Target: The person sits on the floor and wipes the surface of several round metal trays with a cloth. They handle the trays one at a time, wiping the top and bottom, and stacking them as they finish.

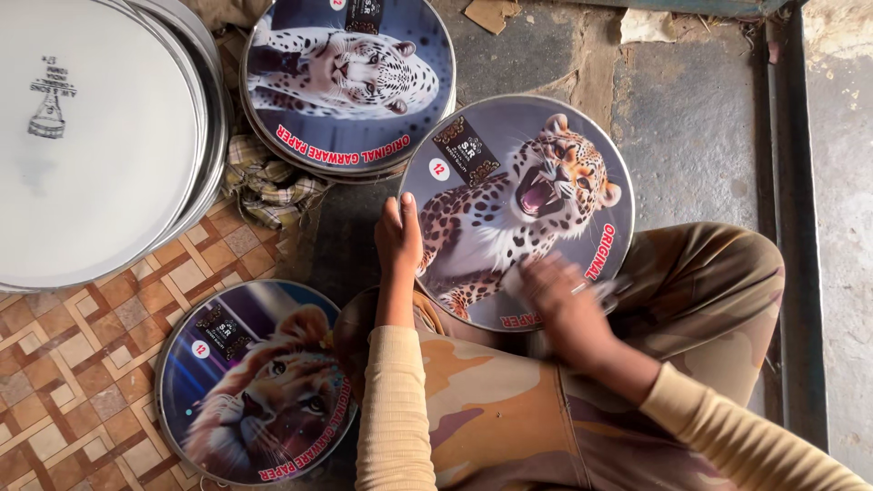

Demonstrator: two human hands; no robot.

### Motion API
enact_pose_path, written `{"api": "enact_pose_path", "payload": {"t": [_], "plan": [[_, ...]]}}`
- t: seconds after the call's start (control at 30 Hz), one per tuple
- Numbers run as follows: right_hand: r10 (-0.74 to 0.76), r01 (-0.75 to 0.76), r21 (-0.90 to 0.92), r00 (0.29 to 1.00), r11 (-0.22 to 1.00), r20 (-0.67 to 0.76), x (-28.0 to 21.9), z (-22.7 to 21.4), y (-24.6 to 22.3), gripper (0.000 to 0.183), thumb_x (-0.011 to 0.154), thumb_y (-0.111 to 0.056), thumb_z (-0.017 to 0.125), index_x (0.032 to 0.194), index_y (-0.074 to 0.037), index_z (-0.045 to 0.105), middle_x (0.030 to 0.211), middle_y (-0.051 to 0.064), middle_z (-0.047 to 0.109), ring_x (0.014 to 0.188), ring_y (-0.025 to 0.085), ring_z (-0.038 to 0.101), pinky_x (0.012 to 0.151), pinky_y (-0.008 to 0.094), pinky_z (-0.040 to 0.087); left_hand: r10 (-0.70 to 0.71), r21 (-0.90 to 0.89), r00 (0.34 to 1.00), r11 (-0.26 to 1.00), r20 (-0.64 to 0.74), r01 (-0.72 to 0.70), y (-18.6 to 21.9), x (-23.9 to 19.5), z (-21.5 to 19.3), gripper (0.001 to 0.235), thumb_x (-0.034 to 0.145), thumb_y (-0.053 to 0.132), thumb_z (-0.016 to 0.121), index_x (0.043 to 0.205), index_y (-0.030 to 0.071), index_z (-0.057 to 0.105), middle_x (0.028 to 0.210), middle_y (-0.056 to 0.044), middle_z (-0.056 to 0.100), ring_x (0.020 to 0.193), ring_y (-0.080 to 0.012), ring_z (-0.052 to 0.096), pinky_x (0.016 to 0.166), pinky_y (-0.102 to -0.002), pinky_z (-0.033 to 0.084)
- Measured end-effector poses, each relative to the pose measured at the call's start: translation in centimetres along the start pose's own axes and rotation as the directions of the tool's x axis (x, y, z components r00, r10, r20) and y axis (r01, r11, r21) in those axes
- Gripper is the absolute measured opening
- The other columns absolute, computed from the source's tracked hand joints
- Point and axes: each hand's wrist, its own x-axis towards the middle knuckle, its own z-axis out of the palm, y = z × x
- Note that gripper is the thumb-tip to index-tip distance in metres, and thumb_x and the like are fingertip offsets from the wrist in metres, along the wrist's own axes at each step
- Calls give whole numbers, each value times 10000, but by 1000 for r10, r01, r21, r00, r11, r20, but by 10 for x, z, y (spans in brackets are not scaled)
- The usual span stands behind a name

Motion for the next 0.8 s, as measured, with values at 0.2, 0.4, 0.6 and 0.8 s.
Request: {"api": "enact_pose_path", "payload": {"t": [0.2, 0.4, 0.6, 0.8], "plan": [[-620, 614, 158, 785, 774, -12, 27, -14, 19, 595, 861, -159, 496, 1455, -117, 509, 1496, 68, 547, 1365, 294, 535, 1118, 517, 344, -44, 28, 998, 999, 44, 43, -4, -2, 5, 738, 1006, 649, 419, 944, -73, 556, 836, -304, 649, 803, -431, 690, 717, -477, 526], [223, -214, -150, 974, 965, 46, 124, -23, 147, 542, 1096, -138, 428, 1637, -102, 434, 1423, 169, 577, 1287, 377, 567, 1173, 595, 333, 99, -39, 995, 994, -4, -99, 4, -3, 2, 743, 986, 655, 485, 870, -76, 545, 790, -280, 639, 733, -401, 674, 663, -464, 522], [191, -135, 185, 924, 973, -332, 169, 10, 105, 706, 700, -96, 558, 1405, -76, 586, 1517, 142, 515, 1473, 344, 405, 1231, 588, 297, 68, -25, 997, 997, 27, -67, 6, 1, 3, 701, 973, 633, 492, 849, -56, 534, 738, -245, 635, 684, -363, 681, 629, -446, 525], [-395, 383, -141, 916, 913, -70, 175, 22, -10, 500, 902, -251, 591, 1385, -119, 598, 1542, 107, 487, 1482, 375, 373, 1182, 643, 277, 204, -196, 979, 961, 20, -196, 4, -3, -3, 754, 1011, 682, 449, 967, -58, 584, 782, -210, 656, 726, -299, 684, 641, -421, 522]]}}
